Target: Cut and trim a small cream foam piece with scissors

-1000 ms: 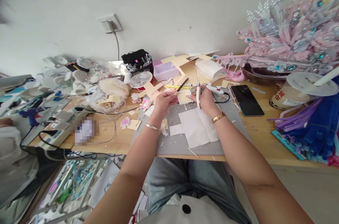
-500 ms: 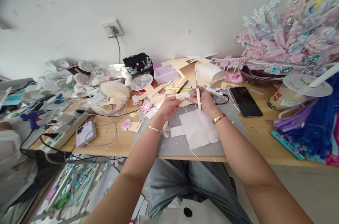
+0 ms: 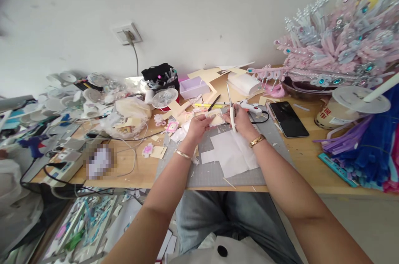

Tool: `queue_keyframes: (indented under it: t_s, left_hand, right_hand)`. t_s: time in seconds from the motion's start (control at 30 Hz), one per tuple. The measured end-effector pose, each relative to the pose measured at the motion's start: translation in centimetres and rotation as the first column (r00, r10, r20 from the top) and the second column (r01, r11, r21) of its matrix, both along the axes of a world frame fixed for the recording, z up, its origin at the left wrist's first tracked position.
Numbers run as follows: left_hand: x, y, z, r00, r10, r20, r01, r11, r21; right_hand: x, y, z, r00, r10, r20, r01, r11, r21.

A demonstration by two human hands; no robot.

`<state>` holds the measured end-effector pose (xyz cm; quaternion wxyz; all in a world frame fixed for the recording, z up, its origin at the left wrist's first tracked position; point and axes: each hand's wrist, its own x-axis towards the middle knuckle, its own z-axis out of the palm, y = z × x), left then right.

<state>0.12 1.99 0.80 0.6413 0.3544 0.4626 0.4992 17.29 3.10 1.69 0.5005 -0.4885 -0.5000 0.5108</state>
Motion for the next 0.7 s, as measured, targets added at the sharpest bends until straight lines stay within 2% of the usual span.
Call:
queue_keyframes:
  t_s: [0.23,0.5,0.7]
  left_hand:
    - [0.1,0.1,0.3,0.997,0.072,0.036,-0.070,0.995,-0.068]
    - [0.5,0.1,0.7,0.990,0.111,0.082,-0.103,0.990,-0.094]
    - [0.4,0.4,0.7,0.987,0.118,0.105,-0.113,0.992,-0.053]
  right_hand:
    - [0.1,0.2,-0.3,0.995,-0.041,-0.087,0.037,0.998,-0.046]
    - [0.4,-0.4,0.8,0.972,0.093,-0.216,-0.135,0.973,-0.188]
    - [0.3,-0.3,0.9,0.975,0.082,-0.206,-0.114,0.982,-0.152]
